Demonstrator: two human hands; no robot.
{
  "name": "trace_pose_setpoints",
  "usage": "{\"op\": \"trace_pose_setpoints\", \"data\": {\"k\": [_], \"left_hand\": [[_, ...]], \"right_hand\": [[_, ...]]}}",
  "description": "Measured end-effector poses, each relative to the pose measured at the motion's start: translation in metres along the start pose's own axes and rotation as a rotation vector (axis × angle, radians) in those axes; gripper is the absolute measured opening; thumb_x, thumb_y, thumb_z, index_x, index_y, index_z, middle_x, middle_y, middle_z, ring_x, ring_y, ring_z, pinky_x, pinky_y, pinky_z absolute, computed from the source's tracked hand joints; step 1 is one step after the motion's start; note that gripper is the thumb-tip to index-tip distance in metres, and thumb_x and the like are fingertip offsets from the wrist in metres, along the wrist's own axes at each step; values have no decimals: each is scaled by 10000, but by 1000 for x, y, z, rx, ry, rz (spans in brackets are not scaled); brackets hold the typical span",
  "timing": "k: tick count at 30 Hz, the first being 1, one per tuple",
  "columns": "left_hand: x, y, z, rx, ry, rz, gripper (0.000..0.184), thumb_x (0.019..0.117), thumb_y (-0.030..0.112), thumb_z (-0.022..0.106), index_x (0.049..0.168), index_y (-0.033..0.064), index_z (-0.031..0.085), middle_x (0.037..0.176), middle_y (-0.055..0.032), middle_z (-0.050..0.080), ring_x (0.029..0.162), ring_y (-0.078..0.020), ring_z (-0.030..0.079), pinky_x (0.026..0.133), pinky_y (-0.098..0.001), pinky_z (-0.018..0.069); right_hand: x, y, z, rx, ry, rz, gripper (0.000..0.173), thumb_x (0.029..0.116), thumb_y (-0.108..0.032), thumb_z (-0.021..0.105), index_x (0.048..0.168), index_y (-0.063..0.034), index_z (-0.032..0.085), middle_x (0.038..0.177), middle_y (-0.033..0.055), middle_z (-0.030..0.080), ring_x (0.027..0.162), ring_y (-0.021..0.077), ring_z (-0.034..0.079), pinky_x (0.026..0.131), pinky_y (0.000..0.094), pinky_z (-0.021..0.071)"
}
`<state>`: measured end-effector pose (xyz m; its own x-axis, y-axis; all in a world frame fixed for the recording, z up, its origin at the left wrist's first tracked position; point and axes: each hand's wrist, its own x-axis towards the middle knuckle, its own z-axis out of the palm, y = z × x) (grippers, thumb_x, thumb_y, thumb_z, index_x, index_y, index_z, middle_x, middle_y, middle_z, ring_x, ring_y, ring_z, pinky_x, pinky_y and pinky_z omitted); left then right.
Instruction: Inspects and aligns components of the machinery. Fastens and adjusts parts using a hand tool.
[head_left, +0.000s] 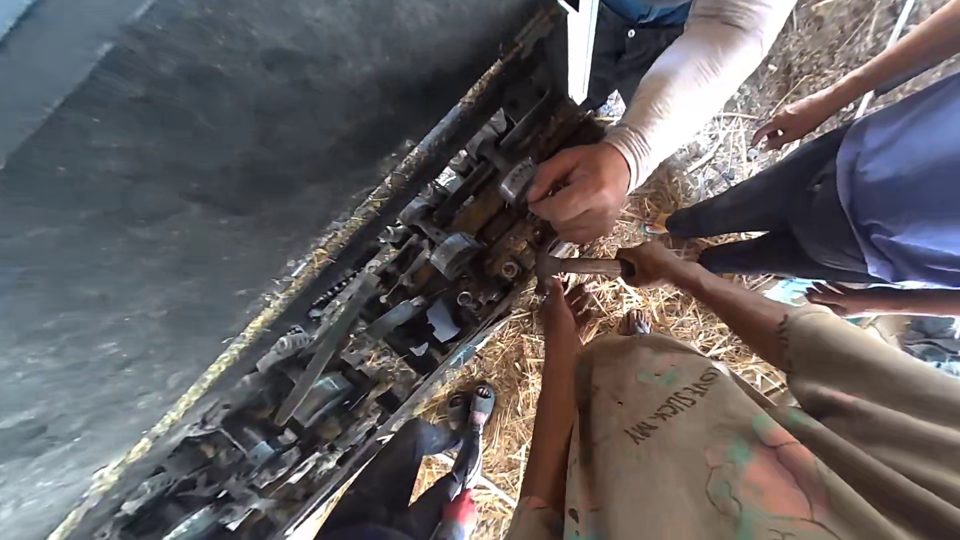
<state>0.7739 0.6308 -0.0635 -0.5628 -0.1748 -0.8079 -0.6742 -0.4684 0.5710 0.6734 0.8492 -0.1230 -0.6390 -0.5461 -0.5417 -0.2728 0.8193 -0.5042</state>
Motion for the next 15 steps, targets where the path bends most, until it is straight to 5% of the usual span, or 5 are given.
{"op": "trace_pose_setpoints", "data": {"k": [7, 12, 15], "left_hand": [[-3, 3, -2, -80, -112, 124, 718, 1032, 698, 268, 1485, 170, 444, 1331, -68, 652, 1075, -194, 692, 857, -377, 583], [12, -12, 6, -152, 74, 237, 658, 1044, 652, 342, 1487, 169, 403, 1351, -88, 638, 1066, -224, 692, 841, -419, 587], [16, -10, 17, -277, 101, 233, 670, 1061, 608, 362, 1505, 106, 383, 1398, -135, 589, 1171, -249, 641, 935, -453, 552]], "right_hand": [[-21, -26, -73, 19, -173, -98, 285, 855, -187, 767, 1092, -49, 688, 918, 151, 696, 876, 339, 681, 803, 602, 533], [1, 4, 2, 144, 71, -146, 343, 758, -229, 780, 1065, -94, 710, 852, 123, 713, 799, 334, 697, 722, 635, 547], [-23, -26, -8, 131, 20, -37, 307, 823, -235, 749, 1088, -92, 687, 857, 140, 701, 813, 360, 692, 721, 640, 541]]}}
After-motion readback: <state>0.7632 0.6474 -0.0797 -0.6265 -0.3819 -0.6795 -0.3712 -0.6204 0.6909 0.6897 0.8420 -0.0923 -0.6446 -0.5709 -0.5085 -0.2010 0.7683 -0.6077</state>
